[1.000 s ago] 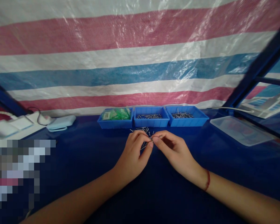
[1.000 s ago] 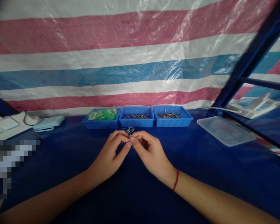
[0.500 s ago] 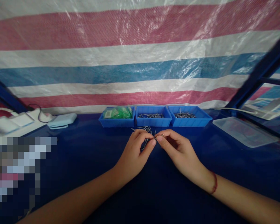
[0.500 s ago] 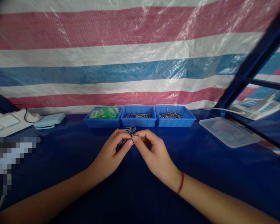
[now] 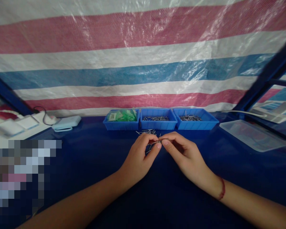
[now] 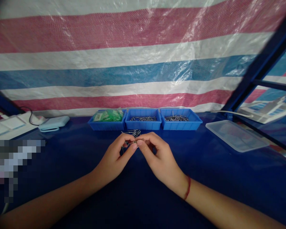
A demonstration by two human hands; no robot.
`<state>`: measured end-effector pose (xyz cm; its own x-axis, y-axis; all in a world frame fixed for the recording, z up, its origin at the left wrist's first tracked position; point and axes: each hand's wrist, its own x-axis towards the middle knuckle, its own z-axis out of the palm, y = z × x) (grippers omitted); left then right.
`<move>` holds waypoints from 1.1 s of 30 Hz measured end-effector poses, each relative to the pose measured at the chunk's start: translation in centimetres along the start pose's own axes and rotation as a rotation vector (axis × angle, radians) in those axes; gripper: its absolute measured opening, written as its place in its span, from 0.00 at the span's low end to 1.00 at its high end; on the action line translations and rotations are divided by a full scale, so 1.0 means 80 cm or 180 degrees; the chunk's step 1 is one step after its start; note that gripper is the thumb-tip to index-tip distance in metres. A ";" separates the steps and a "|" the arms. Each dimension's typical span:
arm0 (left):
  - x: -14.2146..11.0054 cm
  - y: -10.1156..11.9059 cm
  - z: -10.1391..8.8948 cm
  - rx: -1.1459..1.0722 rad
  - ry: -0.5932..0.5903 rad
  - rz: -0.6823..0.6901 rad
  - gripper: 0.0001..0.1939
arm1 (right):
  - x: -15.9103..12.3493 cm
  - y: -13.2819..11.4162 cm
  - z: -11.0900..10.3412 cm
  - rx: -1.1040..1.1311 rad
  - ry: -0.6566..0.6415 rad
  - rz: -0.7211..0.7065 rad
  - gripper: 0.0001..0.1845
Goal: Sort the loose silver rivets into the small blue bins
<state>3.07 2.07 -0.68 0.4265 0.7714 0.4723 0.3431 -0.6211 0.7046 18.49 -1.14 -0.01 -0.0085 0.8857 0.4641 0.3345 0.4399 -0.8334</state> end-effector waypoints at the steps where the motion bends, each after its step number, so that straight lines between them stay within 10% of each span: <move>1: 0.000 0.000 0.000 -0.0026 0.0018 -0.0012 0.03 | 0.000 0.000 0.000 0.0007 0.0007 0.0013 0.07; 16: -0.003 0.000 0.001 -0.0172 0.0182 -0.0186 0.04 | 0.008 0.000 -0.007 -0.0434 -0.0358 -0.0185 0.10; 19: -0.003 -0.003 0.003 -0.0201 0.0161 -0.0179 0.08 | 0.028 0.011 -0.032 -0.0812 0.0112 -0.0285 0.12; 24: -0.003 -0.002 0.003 0.0298 -0.0335 0.0174 0.10 | 0.067 0.048 -0.095 -0.2171 0.1294 -0.0182 0.14; 33: 0.000 0.017 0.022 0.1370 -0.1384 0.1295 0.16 | 0.067 0.063 -0.088 -0.2827 0.0996 -0.0685 0.12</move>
<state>5.00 0.96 -0.67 0.8529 0.3992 0.3364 0.3470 -0.9150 0.2060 26.77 4.76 0.39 0.0555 0.6632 0.7464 0.9470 0.2020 -0.2499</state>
